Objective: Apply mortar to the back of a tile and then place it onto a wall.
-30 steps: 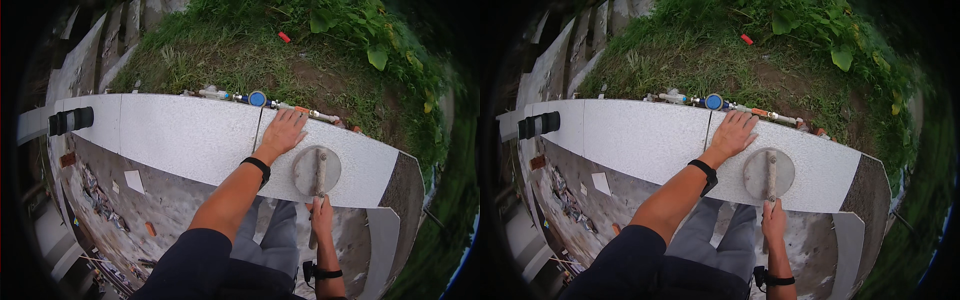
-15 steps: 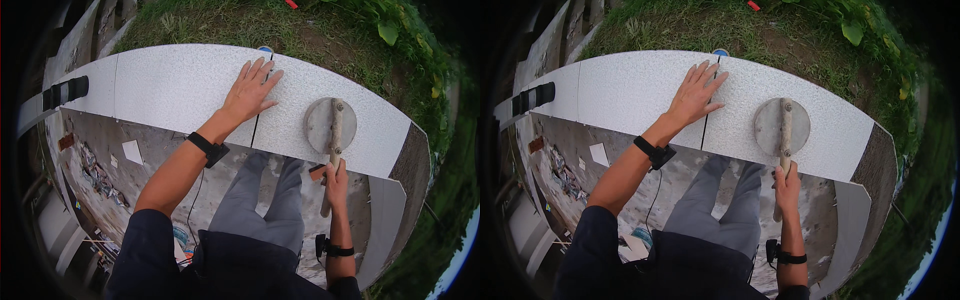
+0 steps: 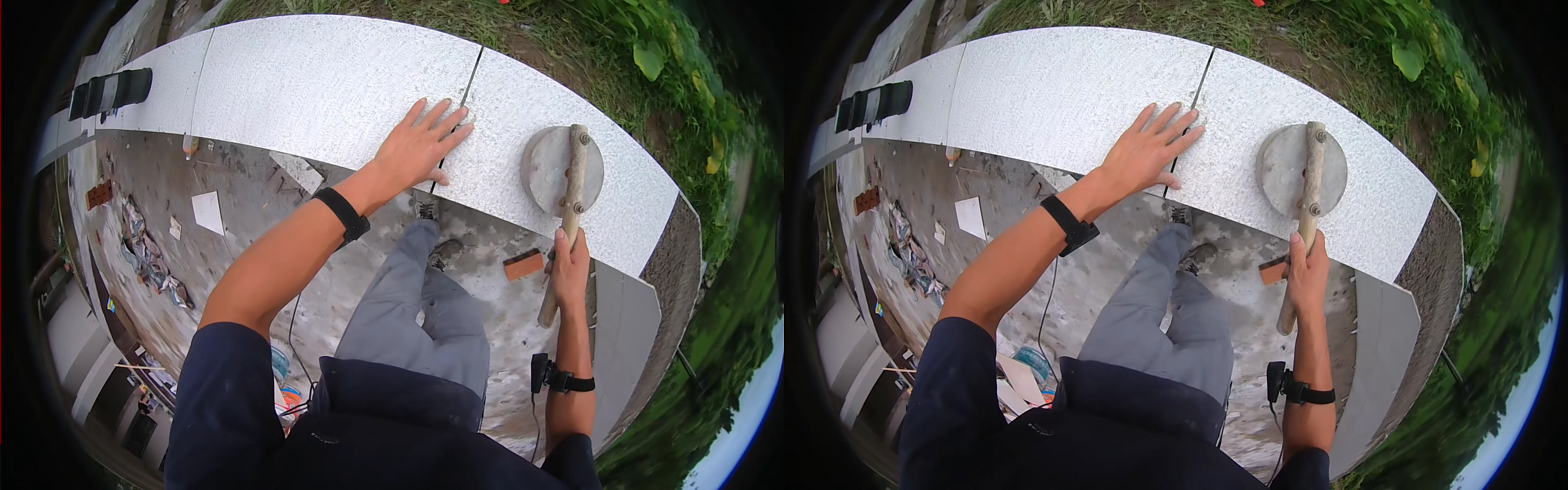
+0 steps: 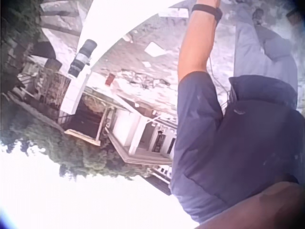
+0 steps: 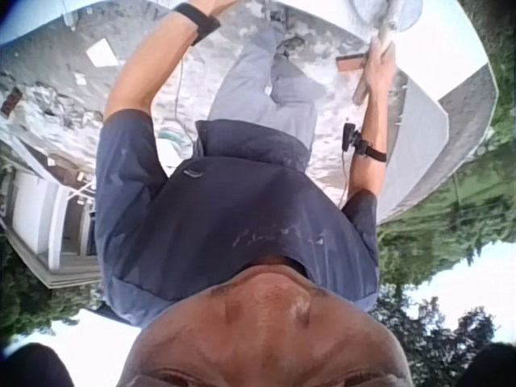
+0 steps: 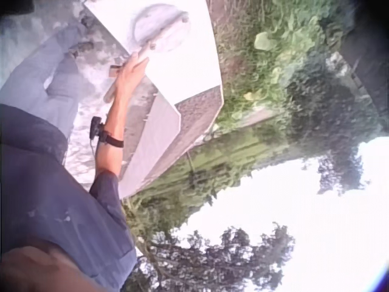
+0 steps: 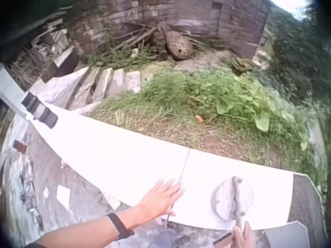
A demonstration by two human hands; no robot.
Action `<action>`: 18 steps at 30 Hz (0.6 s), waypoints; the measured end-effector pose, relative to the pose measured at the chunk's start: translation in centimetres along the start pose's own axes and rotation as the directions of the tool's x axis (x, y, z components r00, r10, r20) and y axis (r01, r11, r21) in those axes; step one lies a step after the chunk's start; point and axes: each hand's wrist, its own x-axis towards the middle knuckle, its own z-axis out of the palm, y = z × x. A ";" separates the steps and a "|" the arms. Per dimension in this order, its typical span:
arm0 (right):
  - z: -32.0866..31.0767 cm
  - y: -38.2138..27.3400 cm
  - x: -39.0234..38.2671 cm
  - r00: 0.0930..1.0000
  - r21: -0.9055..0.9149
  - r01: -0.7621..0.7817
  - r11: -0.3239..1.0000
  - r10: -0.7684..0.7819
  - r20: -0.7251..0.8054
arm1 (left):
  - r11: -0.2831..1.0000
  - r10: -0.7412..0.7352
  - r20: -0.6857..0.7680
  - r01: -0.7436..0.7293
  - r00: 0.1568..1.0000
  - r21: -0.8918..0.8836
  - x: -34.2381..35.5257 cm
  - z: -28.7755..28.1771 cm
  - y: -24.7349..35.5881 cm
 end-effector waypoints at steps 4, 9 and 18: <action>0.3 -0.7 -1.8 0.999 0.016 0.046 0.999 -0.046 -0.019 | 0.997 -0.027 0.011 0.027 1.000 0.073 0.0 0.3 0.4; 1.4 0.3 -4.0 0.987 0.032 0.146 0.989 -0.143 -0.069 | 0.987 -0.059 0.034 0.053 0.998 0.151 -0.2 0.4 0.7; 3.0 1.2 -4.7 0.995 0.064 0.095 0.993 -0.093 -0.040 | 0.979 -0.084 0.030 0.077 0.996 0.187 -0.1 1.1 1.2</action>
